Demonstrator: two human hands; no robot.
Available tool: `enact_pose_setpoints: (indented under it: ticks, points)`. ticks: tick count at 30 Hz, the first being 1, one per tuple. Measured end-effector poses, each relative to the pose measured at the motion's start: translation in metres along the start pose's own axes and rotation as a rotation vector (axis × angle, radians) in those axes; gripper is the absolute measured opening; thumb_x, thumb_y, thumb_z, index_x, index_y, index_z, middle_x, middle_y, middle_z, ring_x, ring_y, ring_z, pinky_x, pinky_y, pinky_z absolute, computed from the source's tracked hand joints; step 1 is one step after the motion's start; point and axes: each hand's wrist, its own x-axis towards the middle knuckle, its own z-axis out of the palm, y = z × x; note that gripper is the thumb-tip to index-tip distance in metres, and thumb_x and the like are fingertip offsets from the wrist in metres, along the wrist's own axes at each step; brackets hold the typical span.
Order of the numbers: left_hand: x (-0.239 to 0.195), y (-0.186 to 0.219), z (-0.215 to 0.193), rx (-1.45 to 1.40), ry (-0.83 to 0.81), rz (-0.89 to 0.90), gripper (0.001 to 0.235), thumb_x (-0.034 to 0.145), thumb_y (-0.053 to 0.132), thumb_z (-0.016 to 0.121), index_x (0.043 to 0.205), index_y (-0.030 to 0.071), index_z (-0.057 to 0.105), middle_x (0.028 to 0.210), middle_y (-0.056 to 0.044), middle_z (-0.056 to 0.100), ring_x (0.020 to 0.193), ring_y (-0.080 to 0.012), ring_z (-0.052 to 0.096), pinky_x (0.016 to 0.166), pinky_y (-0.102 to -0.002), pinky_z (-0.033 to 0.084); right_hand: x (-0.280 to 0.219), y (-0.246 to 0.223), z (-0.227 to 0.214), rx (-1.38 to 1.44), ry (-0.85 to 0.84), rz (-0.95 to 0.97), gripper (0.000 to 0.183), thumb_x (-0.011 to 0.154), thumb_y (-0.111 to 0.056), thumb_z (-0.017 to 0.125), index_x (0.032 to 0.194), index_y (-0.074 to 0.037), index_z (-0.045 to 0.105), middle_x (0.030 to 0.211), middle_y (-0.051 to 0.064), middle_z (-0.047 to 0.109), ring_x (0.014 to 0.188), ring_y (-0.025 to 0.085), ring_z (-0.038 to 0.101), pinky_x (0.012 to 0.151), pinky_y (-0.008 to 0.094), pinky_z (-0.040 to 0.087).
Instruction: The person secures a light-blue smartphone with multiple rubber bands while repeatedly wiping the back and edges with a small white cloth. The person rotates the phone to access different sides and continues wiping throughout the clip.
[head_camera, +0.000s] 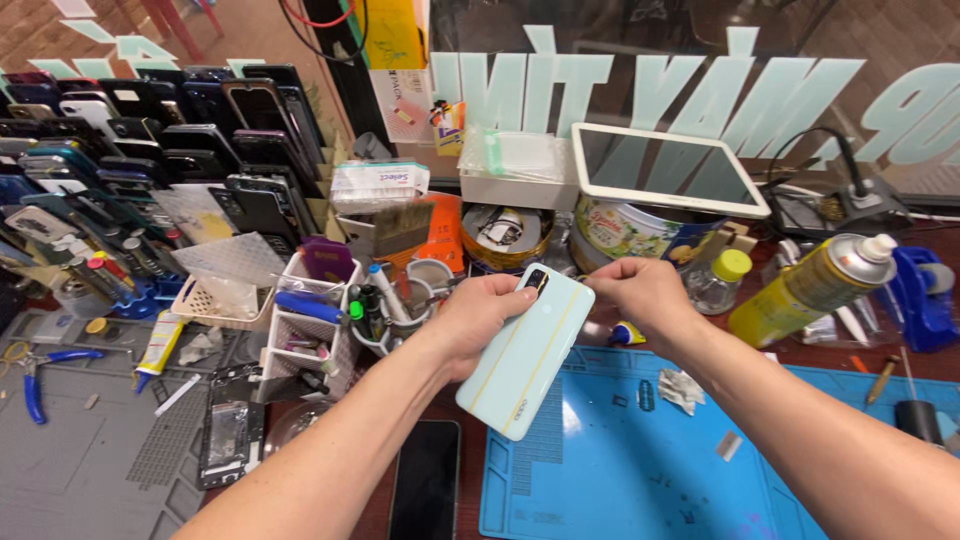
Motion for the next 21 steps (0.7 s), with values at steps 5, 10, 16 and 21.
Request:
enact_pose_setpoints:
  ticks: [5,10,16,21]
  points:
    - [-0.012,0.022,0.058,0.238,-0.104,0.066,0.039,0.093,0.016,0.068,0.128,0.001,0.064,0.103,-0.012,0.075,0.085,-0.0168,0.071,0.072,-0.032,0.059,-0.046,-0.055,-0.047,0.324,-0.167,-0.016,0.014,0.086,-0.007,0.076,0.096,-0.001,0.069,0.083,0.004,0.073,0.077,0.016,0.073,0.072,0.035,0.063]
    - [-0.024,0.036,0.118,0.351,-0.033,0.070,0.052,0.088,0.017,0.069,0.138,0.013,0.056,0.102,-0.009,0.075,0.085,-0.0155,0.072,0.072,-0.031,0.059,-0.092,-0.073,-0.092,0.270,-0.228,0.213,0.012,0.084,-0.015,0.073,0.094,-0.009,0.070,0.073,0.002,0.063,0.070,0.018,0.068,0.062,0.044,0.062]
    - [-0.030,0.033,0.165,0.433,-0.070,0.079,0.043,0.089,0.020,0.068,0.131,0.011,0.062,0.096,-0.009,0.075,0.081,-0.0152,0.070,0.069,-0.032,0.057,-0.110,-0.069,-0.131,0.013,-0.176,-0.087,0.015,0.087,-0.010,0.078,0.098,0.000,0.075,0.080,0.003,0.072,0.071,0.012,0.064,0.065,0.030,0.054]
    - [-0.023,0.034,0.182,0.440,0.000,0.059,0.027,0.091,0.019,0.071,0.115,0.005,0.067,0.094,-0.008,0.074,0.080,-0.0163,0.069,0.068,-0.033,0.057,-0.122,-0.067,-0.156,-0.082,-0.212,-0.257,0.019,0.089,-0.013,0.075,0.103,0.000,0.077,0.085,0.005,0.071,0.073,0.009,0.060,0.064,0.027,0.050]
